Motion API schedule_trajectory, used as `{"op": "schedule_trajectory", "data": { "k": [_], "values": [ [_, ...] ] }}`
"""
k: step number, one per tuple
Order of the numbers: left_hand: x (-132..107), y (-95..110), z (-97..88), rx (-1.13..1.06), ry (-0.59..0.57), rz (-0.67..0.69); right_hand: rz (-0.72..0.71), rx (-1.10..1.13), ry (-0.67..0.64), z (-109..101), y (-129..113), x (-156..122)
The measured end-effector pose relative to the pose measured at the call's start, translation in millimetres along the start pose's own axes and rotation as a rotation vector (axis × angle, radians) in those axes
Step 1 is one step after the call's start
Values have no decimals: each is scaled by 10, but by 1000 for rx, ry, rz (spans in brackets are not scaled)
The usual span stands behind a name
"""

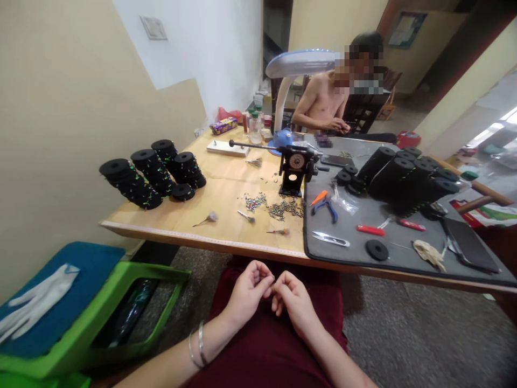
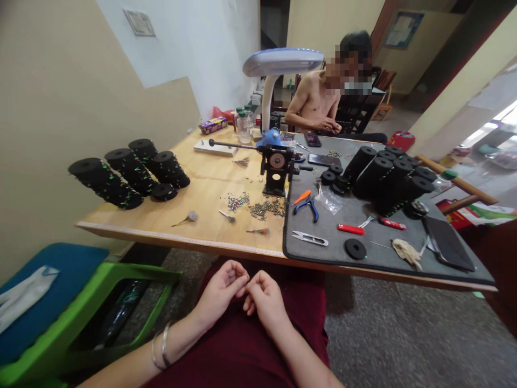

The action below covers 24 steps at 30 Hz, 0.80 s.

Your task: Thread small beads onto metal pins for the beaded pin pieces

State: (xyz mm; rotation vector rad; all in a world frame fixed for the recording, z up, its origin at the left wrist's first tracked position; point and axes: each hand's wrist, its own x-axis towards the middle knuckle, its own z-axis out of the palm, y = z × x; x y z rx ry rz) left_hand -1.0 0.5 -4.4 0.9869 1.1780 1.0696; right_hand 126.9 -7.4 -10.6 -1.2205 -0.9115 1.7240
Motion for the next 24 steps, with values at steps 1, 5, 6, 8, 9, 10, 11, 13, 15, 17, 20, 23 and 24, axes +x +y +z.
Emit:
{"op": "schedule_trajectory", "data": {
  "k": [1, 5, 6, 8, 9, 10, 11, 13, 15, 17, 20, 23, 24],
  "values": [
    [1, 4, -1, -1, 7, -1, 0, 1, -2, -1, 1, 0],
    [9, -3, -7, -40, 16, -40, 5, 3, -16, -8, 12, 8],
    [10, -10, -9, -52, 14, -53, 7, 2, -20, -9, 14, 10],
    [12, -23, -15, -66, 13, -69, 13, -2, -22, -9, 16, 13],
    [12, -28, -17, -67, 12, -70, 14, -6, -21, -8, 16, 13],
    [11, -31, -20, -66, 12, -69, 15, -10, -21, -7, 16, 14],
    [11, -32, -22, -64, 10, -70, 14, -12, -21, -5, 16, 14],
    [10, -29, -24, -61, 9, -69, 11, -14, -26, -3, 15, 14],
    [10, -24, -25, -58, 14, -69, 11, -16, -29, 0, 11, 13],
    [11, -22, -24, -56, 16, -66, 12, -21, -27, 4, 5, 11],
    [12, -30, -23, -58, 14, -64, 13, -21, -26, 8, 0, 9],
    [9, -41, -22, -54, 12, -66, 16, -14, -27, 8, 6, 10],
    [8, -42, -22, -48, 13, -63, 18, -12, -26, 6, 10, 11]
  ]
}}
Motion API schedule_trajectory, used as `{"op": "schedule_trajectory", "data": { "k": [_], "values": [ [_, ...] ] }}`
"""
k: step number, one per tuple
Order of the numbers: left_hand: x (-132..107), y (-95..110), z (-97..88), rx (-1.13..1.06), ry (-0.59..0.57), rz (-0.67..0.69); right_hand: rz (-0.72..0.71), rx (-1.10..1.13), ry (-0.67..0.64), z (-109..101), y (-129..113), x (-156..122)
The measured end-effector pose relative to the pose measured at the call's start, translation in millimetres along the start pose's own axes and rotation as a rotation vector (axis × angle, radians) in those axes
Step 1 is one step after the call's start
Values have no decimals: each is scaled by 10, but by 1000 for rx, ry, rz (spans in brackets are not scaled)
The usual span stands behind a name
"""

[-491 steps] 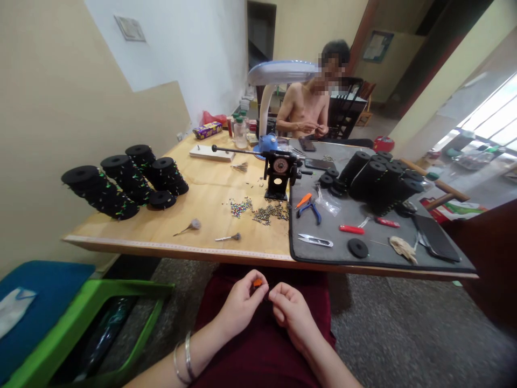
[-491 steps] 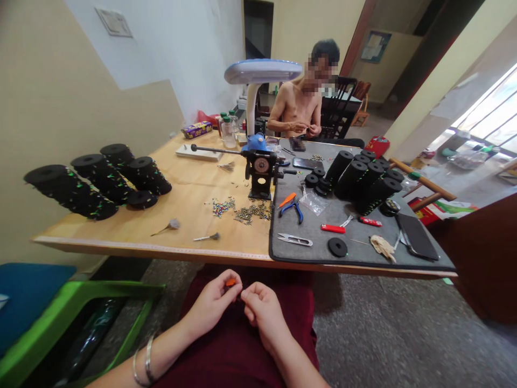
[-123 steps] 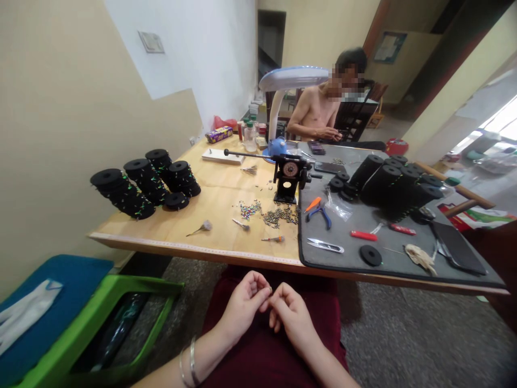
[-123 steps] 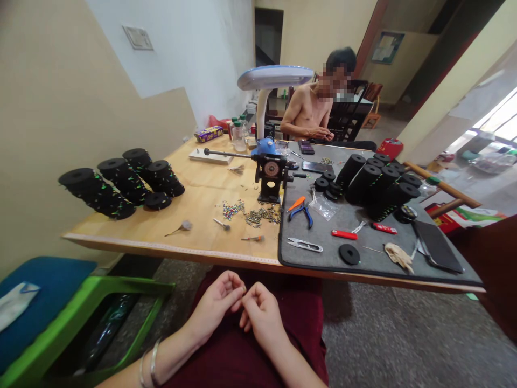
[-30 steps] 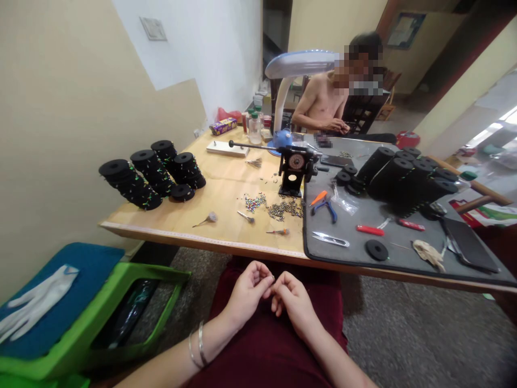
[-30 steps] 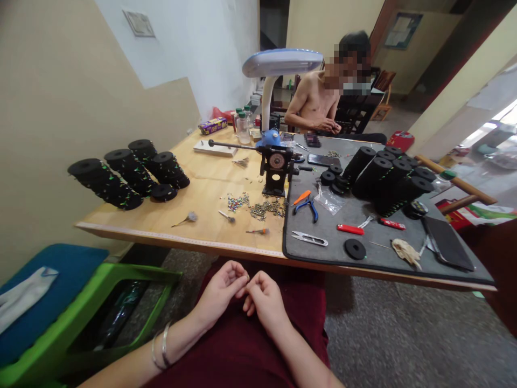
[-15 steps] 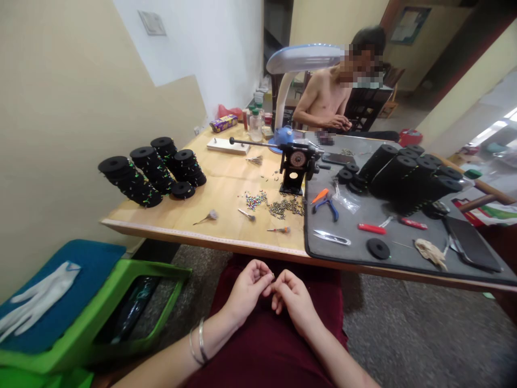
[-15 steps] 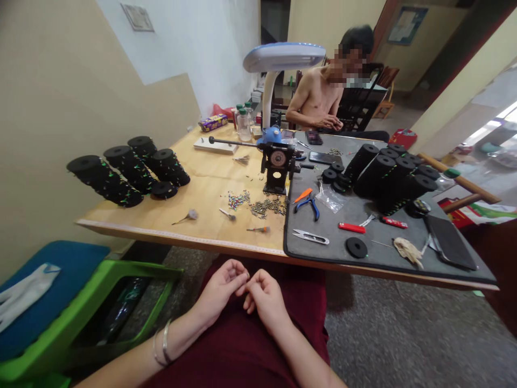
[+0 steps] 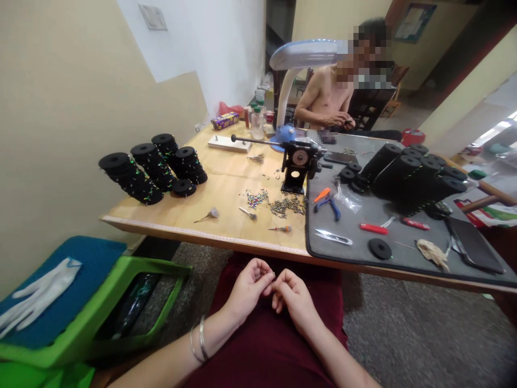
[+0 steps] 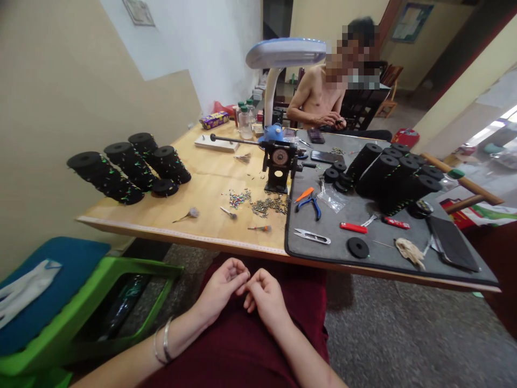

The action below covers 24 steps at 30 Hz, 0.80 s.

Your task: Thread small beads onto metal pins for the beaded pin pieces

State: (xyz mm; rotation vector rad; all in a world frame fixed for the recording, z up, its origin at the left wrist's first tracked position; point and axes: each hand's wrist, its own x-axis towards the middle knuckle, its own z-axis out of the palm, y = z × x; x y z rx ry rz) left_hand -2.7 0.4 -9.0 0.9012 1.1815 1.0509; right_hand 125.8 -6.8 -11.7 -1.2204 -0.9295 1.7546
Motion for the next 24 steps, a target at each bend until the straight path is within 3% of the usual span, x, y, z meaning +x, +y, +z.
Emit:
{"op": "schedule_trajectory", "data": {
  "k": [9, 20, 24],
  "values": [
    [-5, 10, 7, 42, -19, 35, -4, 11, 12, -6, 7, 0],
    [-51, -8, -17, 262, -25, 209, -34, -48, -11, -48, 57, 30],
    [-28, -40, -31, 245, -12, 209, -38, -93, 2, -67, 73, 34]
  ]
}}
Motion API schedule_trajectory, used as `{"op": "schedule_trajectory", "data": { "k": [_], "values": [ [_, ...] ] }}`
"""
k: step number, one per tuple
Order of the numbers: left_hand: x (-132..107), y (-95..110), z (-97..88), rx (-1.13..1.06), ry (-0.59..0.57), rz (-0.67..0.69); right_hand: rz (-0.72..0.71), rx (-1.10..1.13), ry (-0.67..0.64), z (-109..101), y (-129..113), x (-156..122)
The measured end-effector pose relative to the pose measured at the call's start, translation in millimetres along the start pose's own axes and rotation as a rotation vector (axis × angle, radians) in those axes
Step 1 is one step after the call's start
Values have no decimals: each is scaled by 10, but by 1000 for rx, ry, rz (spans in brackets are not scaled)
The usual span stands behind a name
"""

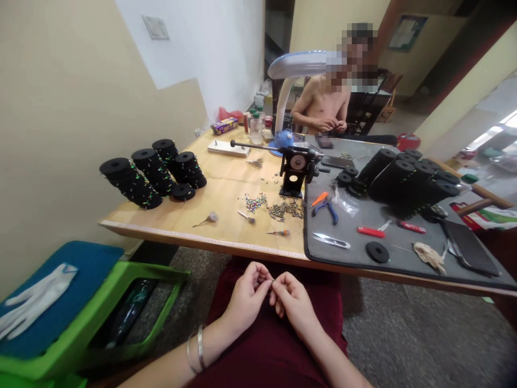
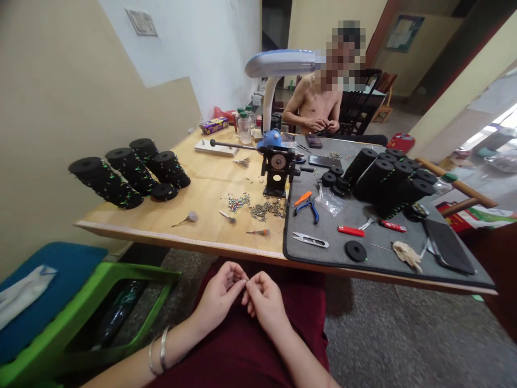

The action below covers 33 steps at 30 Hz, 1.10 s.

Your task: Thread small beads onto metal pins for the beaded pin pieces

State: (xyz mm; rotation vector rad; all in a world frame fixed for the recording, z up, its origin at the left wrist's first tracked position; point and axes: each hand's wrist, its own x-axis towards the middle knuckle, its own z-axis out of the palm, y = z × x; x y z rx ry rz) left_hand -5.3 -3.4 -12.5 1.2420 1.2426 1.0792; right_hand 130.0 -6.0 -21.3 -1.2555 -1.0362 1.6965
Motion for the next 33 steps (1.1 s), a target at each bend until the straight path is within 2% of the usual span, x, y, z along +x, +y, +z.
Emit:
{"op": "schedule_trajectory", "data": {
  "k": [7, 12, 23, 33],
  "values": [
    [51, -83, -22, -261, -17, -228, -6, -37, 19, 2, 0, 20],
    [55, -156, -65, -394, -10, -369, 27, -67, -21, 10, 38, 51],
    [71, -209, -55, -341, 3, -358, 66, -109, -32, 12, 87, 114],
    [76, -175, -48, -313, 1, -338, 71, -84, -34, 19, 67, 117]
  ]
}}
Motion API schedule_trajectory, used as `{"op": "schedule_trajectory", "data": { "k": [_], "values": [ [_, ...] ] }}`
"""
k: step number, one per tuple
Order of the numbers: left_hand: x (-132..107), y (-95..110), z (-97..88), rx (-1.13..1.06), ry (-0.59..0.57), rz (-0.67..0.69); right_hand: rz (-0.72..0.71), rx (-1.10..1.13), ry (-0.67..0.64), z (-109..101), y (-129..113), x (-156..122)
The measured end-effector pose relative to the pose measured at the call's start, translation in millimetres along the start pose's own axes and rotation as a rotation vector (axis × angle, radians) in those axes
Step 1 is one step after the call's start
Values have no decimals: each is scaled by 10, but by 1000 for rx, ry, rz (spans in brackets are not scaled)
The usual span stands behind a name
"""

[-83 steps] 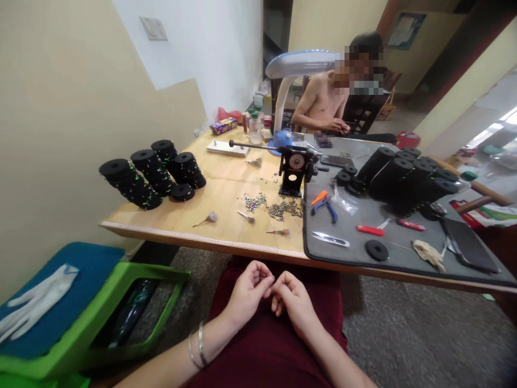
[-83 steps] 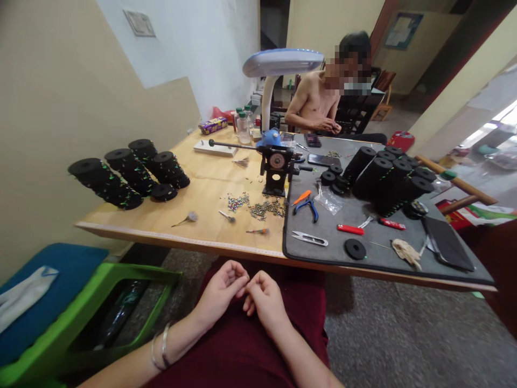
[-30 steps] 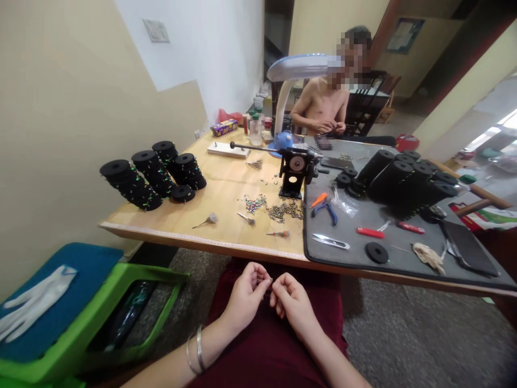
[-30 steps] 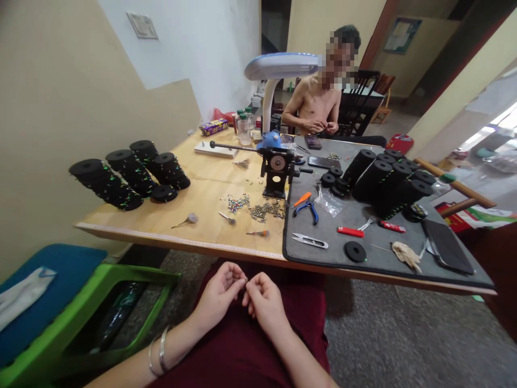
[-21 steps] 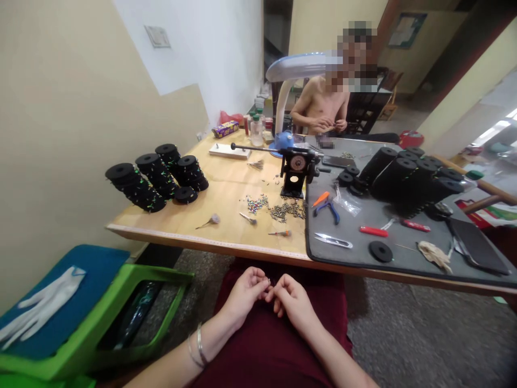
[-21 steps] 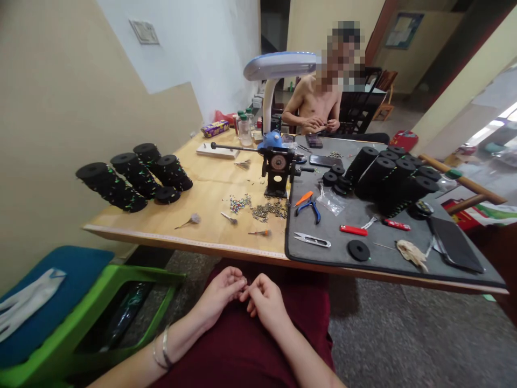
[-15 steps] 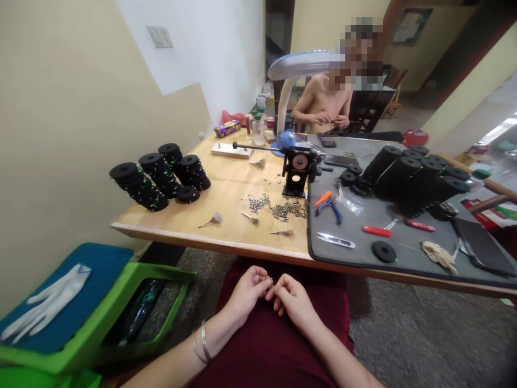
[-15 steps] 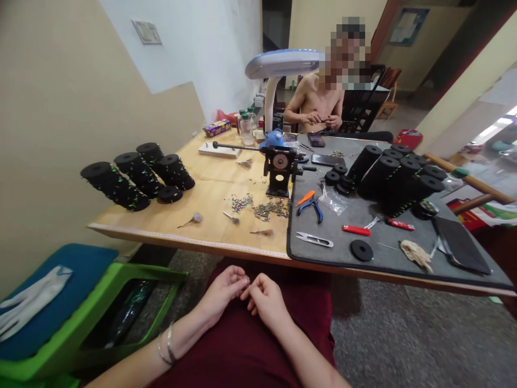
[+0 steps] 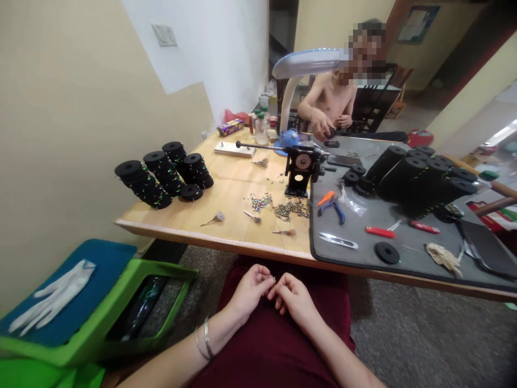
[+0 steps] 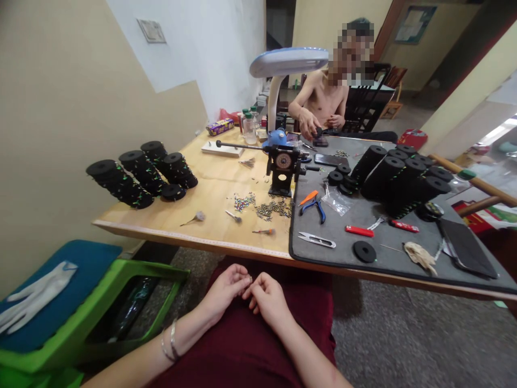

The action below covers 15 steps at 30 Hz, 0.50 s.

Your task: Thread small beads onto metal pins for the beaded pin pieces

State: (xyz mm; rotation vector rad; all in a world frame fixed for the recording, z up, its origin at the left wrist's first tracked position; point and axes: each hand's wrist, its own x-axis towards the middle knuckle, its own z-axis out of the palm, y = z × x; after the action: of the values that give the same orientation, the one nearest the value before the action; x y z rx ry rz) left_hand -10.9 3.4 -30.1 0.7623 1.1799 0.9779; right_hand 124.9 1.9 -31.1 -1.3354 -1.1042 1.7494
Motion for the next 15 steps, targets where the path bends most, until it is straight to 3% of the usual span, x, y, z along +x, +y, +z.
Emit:
{"op": "schedule_trajectory", "data": {
  "k": [15],
  "values": [
    [-1, -2, 2, 22, 0, 24, -3, -8, 2, -5, 9, 2]
  ]
}}
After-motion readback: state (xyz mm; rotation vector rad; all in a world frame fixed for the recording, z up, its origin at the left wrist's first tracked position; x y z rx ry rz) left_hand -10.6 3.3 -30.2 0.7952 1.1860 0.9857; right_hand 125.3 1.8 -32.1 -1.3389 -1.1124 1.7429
